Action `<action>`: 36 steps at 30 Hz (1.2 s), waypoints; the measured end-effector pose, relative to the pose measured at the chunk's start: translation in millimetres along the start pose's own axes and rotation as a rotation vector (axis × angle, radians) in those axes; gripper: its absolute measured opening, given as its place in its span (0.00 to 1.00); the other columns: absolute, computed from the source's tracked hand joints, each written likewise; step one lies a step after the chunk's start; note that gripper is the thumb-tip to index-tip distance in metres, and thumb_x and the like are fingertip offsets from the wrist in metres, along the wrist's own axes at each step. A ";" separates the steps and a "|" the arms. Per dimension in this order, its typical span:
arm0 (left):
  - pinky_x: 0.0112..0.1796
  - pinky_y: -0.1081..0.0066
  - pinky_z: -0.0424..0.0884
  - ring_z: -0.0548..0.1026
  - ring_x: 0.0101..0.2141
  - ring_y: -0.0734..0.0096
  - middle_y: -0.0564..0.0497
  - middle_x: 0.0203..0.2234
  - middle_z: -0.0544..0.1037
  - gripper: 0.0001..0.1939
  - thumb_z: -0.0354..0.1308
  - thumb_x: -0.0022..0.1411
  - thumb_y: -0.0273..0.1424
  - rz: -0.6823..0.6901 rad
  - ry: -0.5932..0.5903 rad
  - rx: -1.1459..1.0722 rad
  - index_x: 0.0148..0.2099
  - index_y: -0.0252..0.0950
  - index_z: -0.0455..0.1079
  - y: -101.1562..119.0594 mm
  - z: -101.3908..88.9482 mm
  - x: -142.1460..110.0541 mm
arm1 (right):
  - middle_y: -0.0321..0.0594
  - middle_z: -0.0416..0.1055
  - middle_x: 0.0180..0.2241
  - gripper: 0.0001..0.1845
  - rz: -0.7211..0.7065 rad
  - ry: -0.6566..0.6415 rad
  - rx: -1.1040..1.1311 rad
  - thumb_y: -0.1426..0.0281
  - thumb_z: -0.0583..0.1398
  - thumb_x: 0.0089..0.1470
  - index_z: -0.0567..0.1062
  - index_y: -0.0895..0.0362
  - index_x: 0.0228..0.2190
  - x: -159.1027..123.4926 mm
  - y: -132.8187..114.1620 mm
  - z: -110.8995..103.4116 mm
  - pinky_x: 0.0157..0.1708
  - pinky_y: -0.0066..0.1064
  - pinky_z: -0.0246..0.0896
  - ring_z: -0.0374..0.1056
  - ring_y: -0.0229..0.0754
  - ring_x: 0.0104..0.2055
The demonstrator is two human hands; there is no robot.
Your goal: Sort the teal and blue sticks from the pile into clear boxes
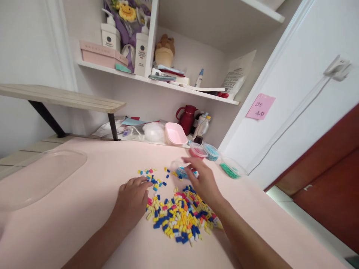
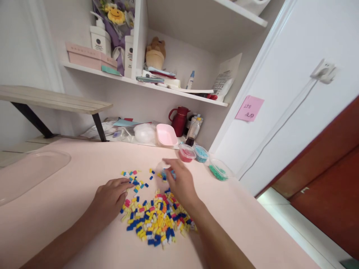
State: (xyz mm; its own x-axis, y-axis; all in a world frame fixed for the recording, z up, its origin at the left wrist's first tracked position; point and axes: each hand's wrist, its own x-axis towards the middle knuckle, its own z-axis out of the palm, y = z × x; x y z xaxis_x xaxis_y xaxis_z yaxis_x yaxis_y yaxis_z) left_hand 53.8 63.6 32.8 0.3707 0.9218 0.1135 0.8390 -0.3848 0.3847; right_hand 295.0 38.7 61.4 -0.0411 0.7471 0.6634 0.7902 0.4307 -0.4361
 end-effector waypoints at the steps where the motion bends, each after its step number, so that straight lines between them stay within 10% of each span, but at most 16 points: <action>1: 0.56 0.55 0.60 0.66 0.60 0.62 0.51 0.58 0.73 0.25 0.42 0.63 0.23 -0.001 0.006 -0.001 0.54 0.46 0.73 -0.4 0.7 0.2 | 0.42 0.74 0.47 0.17 -0.045 -0.090 0.016 0.73 0.55 0.61 0.75 0.50 0.49 -3.1 -6.9 6.4 0.46 0.36 0.68 0.73 0.43 0.42; 6: 0.55 0.55 0.61 0.67 0.59 0.60 0.49 0.57 0.74 0.23 0.43 0.64 0.24 0.028 0.054 -0.005 0.53 0.44 0.74 -3.4 5.9 0.5 | 0.42 0.74 0.46 0.20 -0.109 -0.407 -0.048 0.76 0.57 0.59 0.75 0.49 0.51 -18.4 -21.6 32.5 0.46 0.35 0.67 0.71 0.44 0.46; 20: 0.54 0.55 0.62 0.69 0.56 0.61 0.50 0.53 0.77 0.21 0.44 0.63 0.24 0.027 0.085 -0.089 0.47 0.45 0.77 0.3 3.2 -1.7 | 0.38 0.78 0.38 0.10 -0.008 -0.403 -0.040 0.76 0.61 0.56 0.80 0.51 0.34 -20.1 -10.5 39.0 0.43 0.32 0.66 0.74 0.42 0.41; 30: 0.54 0.57 0.64 0.73 0.53 0.63 0.52 0.51 0.78 0.22 0.44 0.62 0.22 0.022 0.109 -0.161 0.45 0.44 0.78 -1.2 3.6 0.2 | 0.41 0.78 0.35 0.11 0.238 0.193 0.038 0.62 0.60 0.58 0.79 0.55 0.37 5.3 12.0 -18.2 0.33 0.34 0.68 0.72 0.42 0.30; 36: 0.54 0.58 0.65 0.73 0.52 0.64 0.51 0.49 0.79 0.22 0.43 0.63 0.22 0.017 0.127 -0.188 0.44 0.43 0.78 -2.3 2.2 1.0 | 0.43 0.77 0.40 0.17 0.332 0.237 0.123 0.61 0.59 0.58 0.76 0.56 0.46 3.3 33.2 -22.8 0.34 0.36 0.69 0.74 0.43 0.33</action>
State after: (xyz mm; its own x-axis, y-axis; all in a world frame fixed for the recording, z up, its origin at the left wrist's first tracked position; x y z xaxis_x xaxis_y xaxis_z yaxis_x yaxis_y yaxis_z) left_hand 53.1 65.4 30.0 0.3209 0.9183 0.2317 0.7394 -0.3958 0.5446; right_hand 335.1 43.9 63.0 0.3561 0.7246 0.5900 0.6575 0.2544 -0.7092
